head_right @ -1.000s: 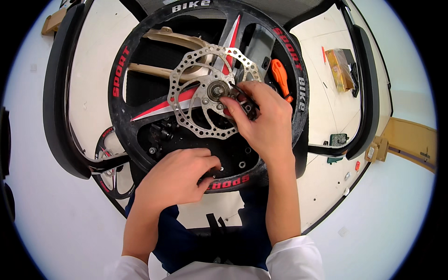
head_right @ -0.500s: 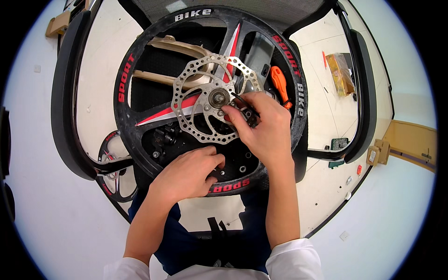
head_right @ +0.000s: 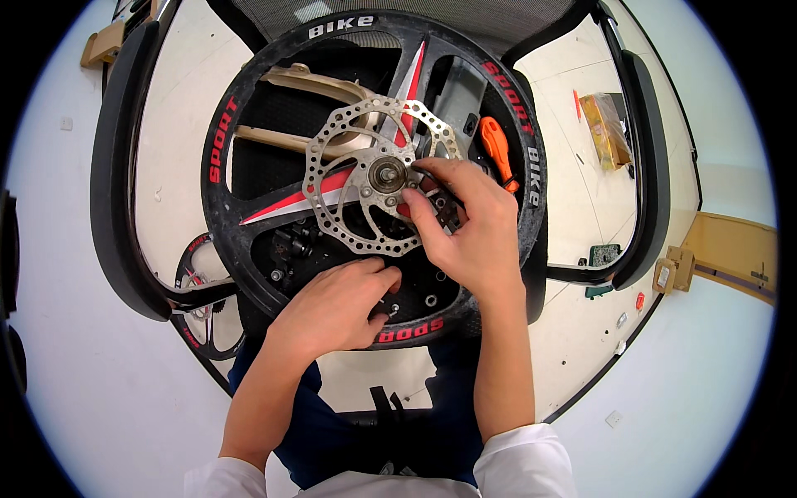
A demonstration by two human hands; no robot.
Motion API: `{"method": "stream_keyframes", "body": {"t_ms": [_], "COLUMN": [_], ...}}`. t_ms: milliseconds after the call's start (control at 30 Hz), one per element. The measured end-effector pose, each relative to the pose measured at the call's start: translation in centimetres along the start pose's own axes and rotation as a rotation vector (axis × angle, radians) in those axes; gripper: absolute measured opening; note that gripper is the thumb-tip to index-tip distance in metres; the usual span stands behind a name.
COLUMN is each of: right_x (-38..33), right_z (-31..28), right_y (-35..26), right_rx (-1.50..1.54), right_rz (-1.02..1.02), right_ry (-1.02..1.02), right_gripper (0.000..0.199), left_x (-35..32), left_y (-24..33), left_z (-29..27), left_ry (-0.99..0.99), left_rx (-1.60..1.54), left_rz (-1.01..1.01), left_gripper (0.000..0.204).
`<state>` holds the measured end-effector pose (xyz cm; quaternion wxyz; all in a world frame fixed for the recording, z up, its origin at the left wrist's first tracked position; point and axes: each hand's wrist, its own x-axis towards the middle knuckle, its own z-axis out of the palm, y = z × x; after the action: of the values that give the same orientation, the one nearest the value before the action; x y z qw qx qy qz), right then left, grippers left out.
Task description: The person installs a brake disc onto a bicycle wheel hub, aligns the disc, and secures it with bolts using a hex key. The person then rotates the wheel to inspect the assembly.
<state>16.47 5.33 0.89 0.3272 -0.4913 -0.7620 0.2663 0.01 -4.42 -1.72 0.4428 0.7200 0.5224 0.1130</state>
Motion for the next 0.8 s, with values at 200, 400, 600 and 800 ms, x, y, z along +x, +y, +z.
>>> {"method": "stream_keyframes", "body": {"t_ms": [200,400,600,800], "right_x": [-0.2,0.0,-0.1,-0.1], "right_z": [0.4,0.2,0.8,0.5], "right_y": [1.0,1.5,0.6,1.4], "right_rx": [-0.034,-0.011,0.038,-0.009], "right_rz": [0.015,-0.113,0.008,-0.054], "right_ry": [-0.004,-0.013,0.066,0.013], "right_gripper": [0.019,0.019,0.018,0.021], "left_x": [0.3,0.3,0.1,0.5], "left_y": [-0.1,-0.2,0.0,-0.1], "left_z": [0.4,-0.4,-0.5,0.5], "left_ry": [0.028,0.044,0.005,0.032], "left_rx": [0.034,0.0,0.052,0.09], "left_rz": [-0.004,-0.026,0.055,0.084], "left_gripper": [0.026,0.025,0.026,0.015]}}
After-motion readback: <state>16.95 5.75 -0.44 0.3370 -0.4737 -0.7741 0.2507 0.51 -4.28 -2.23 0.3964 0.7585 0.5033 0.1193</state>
